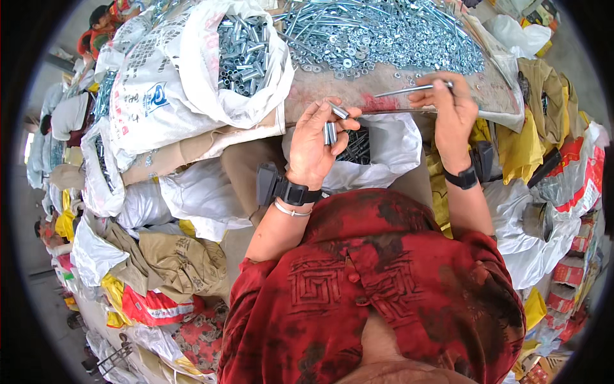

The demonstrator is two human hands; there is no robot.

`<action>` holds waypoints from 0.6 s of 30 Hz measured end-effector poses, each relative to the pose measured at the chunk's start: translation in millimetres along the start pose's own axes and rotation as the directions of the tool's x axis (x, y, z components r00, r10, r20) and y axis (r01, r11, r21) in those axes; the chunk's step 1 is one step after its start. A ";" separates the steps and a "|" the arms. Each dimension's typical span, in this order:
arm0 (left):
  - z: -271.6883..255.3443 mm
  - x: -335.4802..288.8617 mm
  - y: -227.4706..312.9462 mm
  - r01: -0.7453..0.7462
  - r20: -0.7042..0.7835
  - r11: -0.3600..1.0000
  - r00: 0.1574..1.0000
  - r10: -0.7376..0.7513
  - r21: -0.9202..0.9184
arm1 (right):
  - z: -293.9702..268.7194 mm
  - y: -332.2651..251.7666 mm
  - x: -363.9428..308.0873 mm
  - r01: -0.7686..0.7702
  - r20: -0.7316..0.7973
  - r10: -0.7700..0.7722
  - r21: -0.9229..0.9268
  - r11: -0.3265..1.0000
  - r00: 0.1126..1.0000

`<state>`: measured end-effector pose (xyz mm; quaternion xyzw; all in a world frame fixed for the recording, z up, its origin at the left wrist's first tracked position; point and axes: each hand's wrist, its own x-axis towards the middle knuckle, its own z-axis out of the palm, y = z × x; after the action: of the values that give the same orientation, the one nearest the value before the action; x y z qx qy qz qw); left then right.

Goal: Assembling metal bolts by sliding washers and sleeves onto them at a factory workbench.

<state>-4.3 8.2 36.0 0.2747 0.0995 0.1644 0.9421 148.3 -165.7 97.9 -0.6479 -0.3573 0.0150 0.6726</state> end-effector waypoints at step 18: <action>41.2 -18.8 -6.3 0.175 0.119 0.984 0.977 -0.179 0.042 | -6.0 -19.3 -18.5 -0.192 0.103 0.162 0.487 0.852 0.981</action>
<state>-8.6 -23.6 68.5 0.2889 0.0680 0.0610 0.9530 128.9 -182.9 107.0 -0.4834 -0.2998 0.1867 0.8010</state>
